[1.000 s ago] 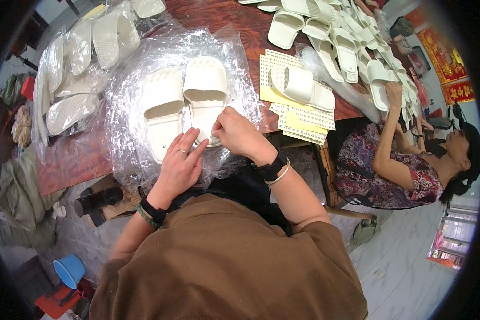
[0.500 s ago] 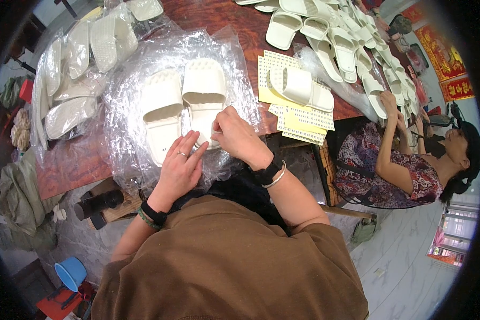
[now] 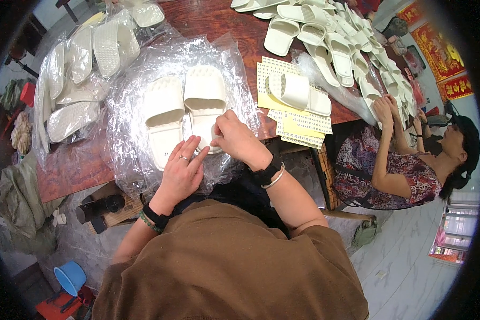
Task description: Checking and arranging white slippers for packaging at a manufacturing station.
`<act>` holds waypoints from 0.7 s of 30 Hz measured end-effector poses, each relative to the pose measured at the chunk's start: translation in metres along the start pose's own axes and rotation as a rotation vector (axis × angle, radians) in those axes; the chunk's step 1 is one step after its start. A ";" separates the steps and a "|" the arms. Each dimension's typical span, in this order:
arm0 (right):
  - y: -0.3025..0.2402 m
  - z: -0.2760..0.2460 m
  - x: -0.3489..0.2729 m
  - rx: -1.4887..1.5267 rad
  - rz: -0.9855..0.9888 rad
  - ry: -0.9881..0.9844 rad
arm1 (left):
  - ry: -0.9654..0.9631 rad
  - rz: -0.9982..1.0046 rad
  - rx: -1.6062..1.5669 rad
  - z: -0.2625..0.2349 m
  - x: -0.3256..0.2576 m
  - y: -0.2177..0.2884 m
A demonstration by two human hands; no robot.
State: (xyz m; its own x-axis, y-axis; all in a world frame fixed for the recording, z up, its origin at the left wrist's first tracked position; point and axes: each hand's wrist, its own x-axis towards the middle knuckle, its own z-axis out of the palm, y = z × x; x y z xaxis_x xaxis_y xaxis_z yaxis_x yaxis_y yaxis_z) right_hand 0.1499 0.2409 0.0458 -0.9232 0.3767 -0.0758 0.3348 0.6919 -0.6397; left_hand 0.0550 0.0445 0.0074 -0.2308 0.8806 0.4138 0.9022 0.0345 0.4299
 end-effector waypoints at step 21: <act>-0.034 0.039 0.073 -0.050 -0.400 0.083 | -0.178 0.076 0.086 -0.003 -0.011 -0.002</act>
State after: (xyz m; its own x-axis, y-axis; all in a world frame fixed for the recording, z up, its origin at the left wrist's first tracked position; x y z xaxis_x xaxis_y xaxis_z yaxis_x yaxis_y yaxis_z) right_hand 0.0640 0.2209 0.0317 -0.9648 0.1191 0.2346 -0.0368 0.8219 -0.5684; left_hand 0.0546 0.0333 0.0043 -0.1000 0.9517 0.2902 0.9442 -0.0012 0.3295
